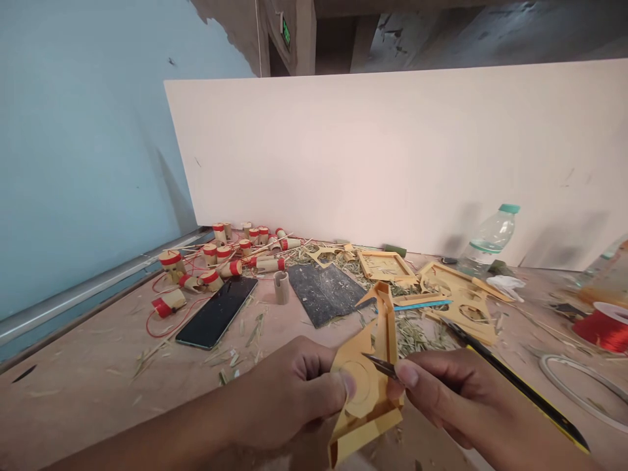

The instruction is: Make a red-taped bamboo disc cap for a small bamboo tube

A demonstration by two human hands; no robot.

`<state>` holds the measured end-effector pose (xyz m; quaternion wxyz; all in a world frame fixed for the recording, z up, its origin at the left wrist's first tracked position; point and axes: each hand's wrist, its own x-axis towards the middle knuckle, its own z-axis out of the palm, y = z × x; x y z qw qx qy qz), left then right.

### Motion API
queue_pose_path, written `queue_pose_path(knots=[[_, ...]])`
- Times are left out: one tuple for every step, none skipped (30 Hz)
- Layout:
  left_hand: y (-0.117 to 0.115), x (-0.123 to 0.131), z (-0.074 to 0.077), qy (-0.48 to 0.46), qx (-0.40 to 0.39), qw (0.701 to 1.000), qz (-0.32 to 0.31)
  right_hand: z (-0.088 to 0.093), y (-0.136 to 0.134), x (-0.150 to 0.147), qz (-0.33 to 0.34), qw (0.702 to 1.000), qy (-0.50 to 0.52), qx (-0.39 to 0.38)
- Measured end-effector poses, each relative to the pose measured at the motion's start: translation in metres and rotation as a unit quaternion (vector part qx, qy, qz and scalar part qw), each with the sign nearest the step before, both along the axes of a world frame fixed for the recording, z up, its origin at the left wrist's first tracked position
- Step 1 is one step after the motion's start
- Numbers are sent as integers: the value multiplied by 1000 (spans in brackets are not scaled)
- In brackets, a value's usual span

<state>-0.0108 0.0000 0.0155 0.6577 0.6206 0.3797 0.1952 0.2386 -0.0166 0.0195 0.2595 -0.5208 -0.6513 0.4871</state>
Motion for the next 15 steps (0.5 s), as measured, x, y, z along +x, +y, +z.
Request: queue_pose_path(knots=[[-1, 0, 0, 3, 3, 1000, 5, 0, 0, 0, 4, 1000, -1, -5], [-2, 1, 1, 4, 5, 1000, 8, -1, 1, 0, 8, 1000, -1, -5], [-3, 1, 2, 5, 8, 1000, 12, -1, 1, -1, 12, 1000, 2, -2], [-4, 2, 2, 8, 11, 1000, 13, -2, 2, -1, 20, 1000, 5, 3], [-4, 2, 2, 11, 13, 1000, 10, -3, 2, -1, 30, 999, 9, 12], [-5, 2, 2, 14, 15, 1000, 8, -4, 2, -1, 40, 999, 11, 20], [-5, 2, 2, 16, 13, 1000, 6, -4, 2, -1, 51, 998, 13, 26], [-6, 3, 2, 16, 11, 1000, 3, -5, 2, -1, 58, 998, 12, 28], [-6, 3, 2, 12, 9, 1000, 0, -6, 2, 0, 59, 998, 6, 30], [-6, 3, 2, 7, 7, 1000, -3, -6, 2, 0, 58, 998, 0, 31], [-6, 2, 3, 1, 9, 1000, -5, -6, 2, 0, 56, 998, -4, 31], [-5, 2, 4, -4, 13, 1000, -9, -5, 3, 0, 54, 998, -7, 29], [-5, 2, 5, -8, 19, 1000, -12, -4, 4, 0, 54, 998, -7, 27], [-4, 1, 7, -9, 23, 1000, -11, -2, 4, -1, 52, 998, -6, 26], [-4, 0, 9, -10, 24, 1000, -11, -1, 5, -1, 53, 998, -4, 28]])
